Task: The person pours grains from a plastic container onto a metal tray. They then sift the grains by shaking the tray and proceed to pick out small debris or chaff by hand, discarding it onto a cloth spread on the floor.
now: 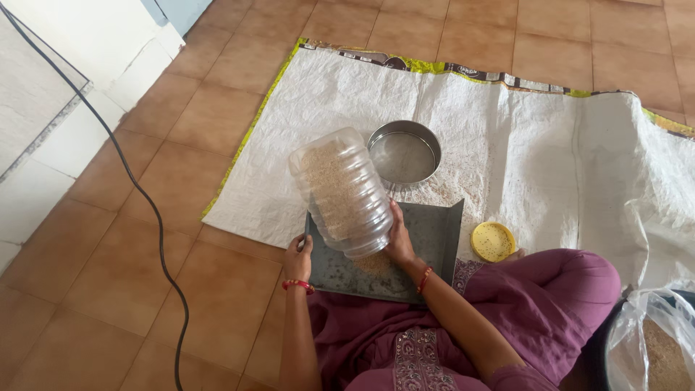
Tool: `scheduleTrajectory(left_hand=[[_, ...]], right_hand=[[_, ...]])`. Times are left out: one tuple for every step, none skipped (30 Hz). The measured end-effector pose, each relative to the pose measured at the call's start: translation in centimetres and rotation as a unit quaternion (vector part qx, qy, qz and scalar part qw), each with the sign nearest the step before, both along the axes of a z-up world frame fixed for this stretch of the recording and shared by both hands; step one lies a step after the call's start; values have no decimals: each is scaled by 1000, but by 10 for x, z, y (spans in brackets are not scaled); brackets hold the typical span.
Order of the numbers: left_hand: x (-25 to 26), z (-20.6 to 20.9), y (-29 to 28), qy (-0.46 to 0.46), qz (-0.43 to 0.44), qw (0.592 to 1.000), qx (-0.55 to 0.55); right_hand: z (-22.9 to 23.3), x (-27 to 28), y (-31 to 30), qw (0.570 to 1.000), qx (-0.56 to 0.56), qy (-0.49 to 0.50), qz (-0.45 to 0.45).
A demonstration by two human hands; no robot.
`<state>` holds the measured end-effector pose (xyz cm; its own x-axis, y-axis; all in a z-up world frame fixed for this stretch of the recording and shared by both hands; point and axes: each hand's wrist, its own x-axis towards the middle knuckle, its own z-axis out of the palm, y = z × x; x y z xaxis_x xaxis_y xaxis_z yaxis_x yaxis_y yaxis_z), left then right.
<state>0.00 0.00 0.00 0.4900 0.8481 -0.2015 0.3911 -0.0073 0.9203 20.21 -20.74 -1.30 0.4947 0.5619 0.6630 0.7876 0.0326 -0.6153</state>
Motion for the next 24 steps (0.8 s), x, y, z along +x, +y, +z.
scheduleTrajectory(left_hand=[[0, 1, -2, -10, -2, 1000, 5], [1, 3, -3, -20, -5, 1000, 10], [1, 4, -4, -30, -7, 999, 15], [3, 6, -4, -39, -13, 999, 20], [4, 7, -5, -47, -18, 998, 24], [5, 8, -6, -56, -24, 998, 28], [4, 9, -7, -42, -24, 998, 29], [3, 10, -7, -28, -24, 999, 30], [4, 11, -7, -15, -25, 999, 31], [3, 11, -8, -21, -24, 999, 32], [3, 12, -9, -27, -23, 999, 35], [4, 12, -9, -34, -21, 998, 37], [3, 12, -8, -36, -18, 999, 33], [3, 11, -7, -38, -15, 999, 29], [1, 9, -7, -38, -12, 999, 25], [0, 7, -6, -38, -16, 999, 25], [1, 5, -3, -38, -21, 999, 26], [1, 4, -2, -38, -25, 999, 27], [2, 2, -2, -52, -25, 998, 30], [3, 1, -2, -65, -24, 997, 32], [3, 0, -3, -78, -22, 996, 34], [4, 0, -2, -71, -21, 997, 29], [3, -1, -2, -63, -20, 998, 22], [3, -1, -2, -56, -19, 998, 16]], right_hand=[[0, -2, 1, 1000, 16, -23, -9], [0, -3, 1, 998, 32, -46, -17], [-2, -3, 1, 996, 47, -69, -26], [-4, -2, 0, 997, 31, -52, -41], [-8, -1, -3, 998, 14, -34, -57], [-12, 1, -5, 997, -3, -16, -72], [-17, 3, -7, 997, 1, -26, -77], [-21, 5, -9, 996, 6, -36, -83], [-25, 8, -10, 995, 10, -47, -90], [-29, 8, -9, 995, 17, -53, -86], [-31, 7, -6, 995, 24, -60, -82], [-31, 7, -3, 994, 32, -67, -77], [-31, 7, -2, 992, 28, -87, -82], [-29, 6, -1, 990, 25, -107, -87], [-27, 4, -2, 988, 21, -125, -93], [-24, 2, -2, 988, 23, -128, -89], [-21, 1, -3, 987, 24, -131, -85], [-17, -1, -5, 987, 26, -134, -81], [-13, -3, -6, 987, 21, -135, -86], [-9, -5, -9, 986, 17, -136, -90], [-6, -7, -10, 986, 12, -137, -94], [-3, -6, -8, 985, 15, -142, -92], [-1, -7, -6, 985, 16, -146, -90], [1, -7, -6, 985, 18, -150, -87]])
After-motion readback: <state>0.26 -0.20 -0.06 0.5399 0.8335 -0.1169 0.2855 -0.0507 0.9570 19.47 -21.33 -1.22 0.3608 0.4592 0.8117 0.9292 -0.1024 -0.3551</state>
